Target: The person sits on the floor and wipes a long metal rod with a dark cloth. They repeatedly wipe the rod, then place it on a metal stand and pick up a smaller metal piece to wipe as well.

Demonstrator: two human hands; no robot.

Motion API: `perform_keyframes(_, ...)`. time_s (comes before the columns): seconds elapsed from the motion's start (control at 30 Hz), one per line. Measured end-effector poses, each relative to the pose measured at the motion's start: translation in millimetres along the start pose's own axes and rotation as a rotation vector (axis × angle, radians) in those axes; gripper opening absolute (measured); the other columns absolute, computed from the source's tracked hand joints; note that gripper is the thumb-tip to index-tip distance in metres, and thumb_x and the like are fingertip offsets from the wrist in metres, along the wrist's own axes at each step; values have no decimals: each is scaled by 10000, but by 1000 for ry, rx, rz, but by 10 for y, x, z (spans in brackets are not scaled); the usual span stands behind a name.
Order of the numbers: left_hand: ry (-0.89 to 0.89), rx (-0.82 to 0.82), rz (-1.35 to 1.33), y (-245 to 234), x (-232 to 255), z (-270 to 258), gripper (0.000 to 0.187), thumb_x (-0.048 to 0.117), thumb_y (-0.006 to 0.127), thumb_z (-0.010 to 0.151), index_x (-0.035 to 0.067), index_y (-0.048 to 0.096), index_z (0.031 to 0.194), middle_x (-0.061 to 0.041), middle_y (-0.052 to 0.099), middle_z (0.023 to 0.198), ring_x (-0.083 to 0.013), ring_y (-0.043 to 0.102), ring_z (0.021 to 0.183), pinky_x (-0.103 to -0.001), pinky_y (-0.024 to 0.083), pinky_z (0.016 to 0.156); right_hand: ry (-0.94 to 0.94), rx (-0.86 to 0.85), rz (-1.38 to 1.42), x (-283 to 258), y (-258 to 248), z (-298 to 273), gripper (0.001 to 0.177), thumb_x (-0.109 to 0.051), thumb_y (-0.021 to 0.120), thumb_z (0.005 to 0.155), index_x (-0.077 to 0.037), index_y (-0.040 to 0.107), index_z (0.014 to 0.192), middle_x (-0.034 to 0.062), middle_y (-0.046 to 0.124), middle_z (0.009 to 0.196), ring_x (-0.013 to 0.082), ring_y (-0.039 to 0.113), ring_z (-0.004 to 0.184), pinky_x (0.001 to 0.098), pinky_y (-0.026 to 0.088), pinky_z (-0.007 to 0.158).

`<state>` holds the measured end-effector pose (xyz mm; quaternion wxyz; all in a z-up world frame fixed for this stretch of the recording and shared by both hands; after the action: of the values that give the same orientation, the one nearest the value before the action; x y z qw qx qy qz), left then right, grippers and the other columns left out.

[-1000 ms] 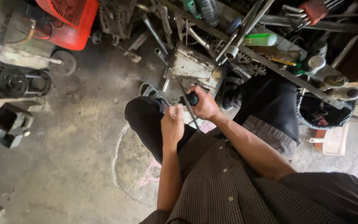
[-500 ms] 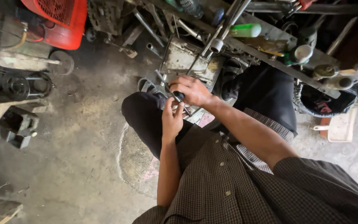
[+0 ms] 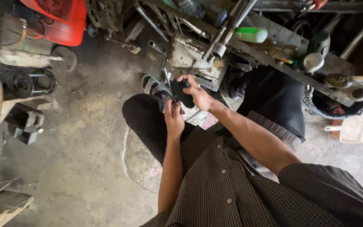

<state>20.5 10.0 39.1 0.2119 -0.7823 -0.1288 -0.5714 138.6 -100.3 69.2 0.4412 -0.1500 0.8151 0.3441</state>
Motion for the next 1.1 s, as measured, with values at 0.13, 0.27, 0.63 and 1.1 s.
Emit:
perform_keyframes(0.13,150,168,159,-86,480,22,185,109,502,1019,-21,605,1100,-119,552,777,-221,534,659,-367,435,615,-317,-42,-336,-204,47,42,388,-147,428,949,-104,494,1328,142,519,1353,290,449,1352,455,308,1177)
perform_keyframes(0.27,309,232,318,-123,696,28,216,129,466,974,-25,592,1059,-196,614,816,-347,614,707,-426,488,672,-194,57,-454,-77,-51,119,455,-192,429,925,-105,559,1353,155,463,1372,298,381,1372,448,261,1202)
perform_keyframes(0.63,282,258,336,-221,647,-18,318,214,479,1009,-54,596,1135,-298,684,946,-494,679,902,-521,518,769,-345,50,-454,-311,361,-204,613,-381,684,993,-20,483,1445,187,600,1326,298,592,1241,390,457,1068)
perform_keyframes(1.1,294,241,524,-330,896,-372,275,227,527,1088,1,552,934,-220,599,729,-429,605,655,-473,435,564,-466,98,-146,-138,356,-342,372,-83,684,946,-35,616,1309,123,665,1185,221,610,1114,378,509,996)
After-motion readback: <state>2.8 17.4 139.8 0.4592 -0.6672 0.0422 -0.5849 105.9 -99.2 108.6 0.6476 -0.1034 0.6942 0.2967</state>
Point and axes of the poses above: each hand's wrist, its own z-axis towards the middle knuckle, its own y-axis out of the palm, x = y × z, the point moved 8 cm from there along z, towards the middle knuckle
